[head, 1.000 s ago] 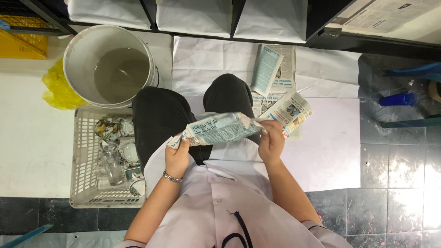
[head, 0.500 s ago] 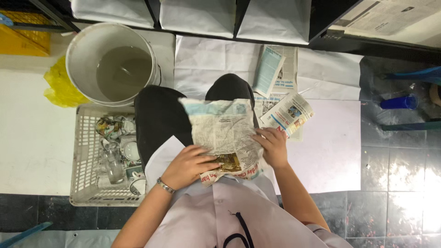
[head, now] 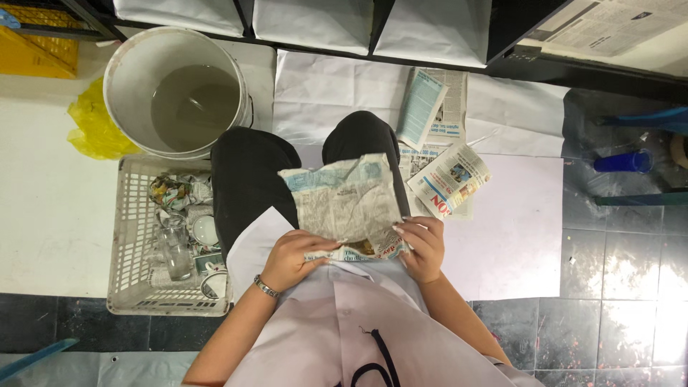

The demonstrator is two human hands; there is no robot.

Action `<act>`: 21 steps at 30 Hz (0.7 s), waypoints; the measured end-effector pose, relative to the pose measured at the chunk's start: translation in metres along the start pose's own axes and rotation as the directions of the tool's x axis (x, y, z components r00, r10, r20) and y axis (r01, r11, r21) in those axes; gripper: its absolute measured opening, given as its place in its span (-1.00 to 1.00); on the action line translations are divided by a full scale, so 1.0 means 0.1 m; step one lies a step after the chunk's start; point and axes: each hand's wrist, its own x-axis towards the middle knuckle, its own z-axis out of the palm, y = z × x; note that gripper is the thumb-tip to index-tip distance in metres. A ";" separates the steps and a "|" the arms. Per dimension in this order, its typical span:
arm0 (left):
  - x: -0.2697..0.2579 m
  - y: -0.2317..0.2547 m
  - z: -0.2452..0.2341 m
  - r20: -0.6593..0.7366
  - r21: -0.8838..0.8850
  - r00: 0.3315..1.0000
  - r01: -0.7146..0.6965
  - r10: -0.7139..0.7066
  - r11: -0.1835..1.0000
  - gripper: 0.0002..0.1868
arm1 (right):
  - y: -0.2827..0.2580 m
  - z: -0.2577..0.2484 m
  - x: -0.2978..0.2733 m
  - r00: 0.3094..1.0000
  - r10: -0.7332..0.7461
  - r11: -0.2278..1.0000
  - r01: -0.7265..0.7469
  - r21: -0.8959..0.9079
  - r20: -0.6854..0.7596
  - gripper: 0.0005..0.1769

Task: The person sits on the floor and wraps individual dishes, including cups and bowls, with newspaper. They fold the paper around each item and place the wrapped bundles into a nearby storage shelf.

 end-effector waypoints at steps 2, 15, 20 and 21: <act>-0.05 -0.07 0.05 0.016 -0.043 0.996 0.083 -0.083 0.996 -0.72 | -0.01 0.02 0.02 0.994 0.092 0.995 -0.089 0.052 -0.066 -0.64; 0.00 -0.40 0.25 -0.148 -0.487 0.701 0.562 -0.698 0.668 -0.68 | 0.67 0.21 -0.28 0.698 0.636 0.622 -0.716 0.318 0.327 -0.81; 0.29 -0.44 0.19 -0.187 -0.433 0.613 0.650 -0.768 0.625 -0.64 | 0.81 0.44 -0.20 0.504 0.788 0.332 -0.832 0.445 0.353 -0.75; 0.35 -0.48 0.19 -0.155 -0.473 0.589 0.661 -0.793 0.583 -0.62 | 0.81 0.48 -0.16 0.477 0.808 0.310 -0.842 0.441 0.344 -0.72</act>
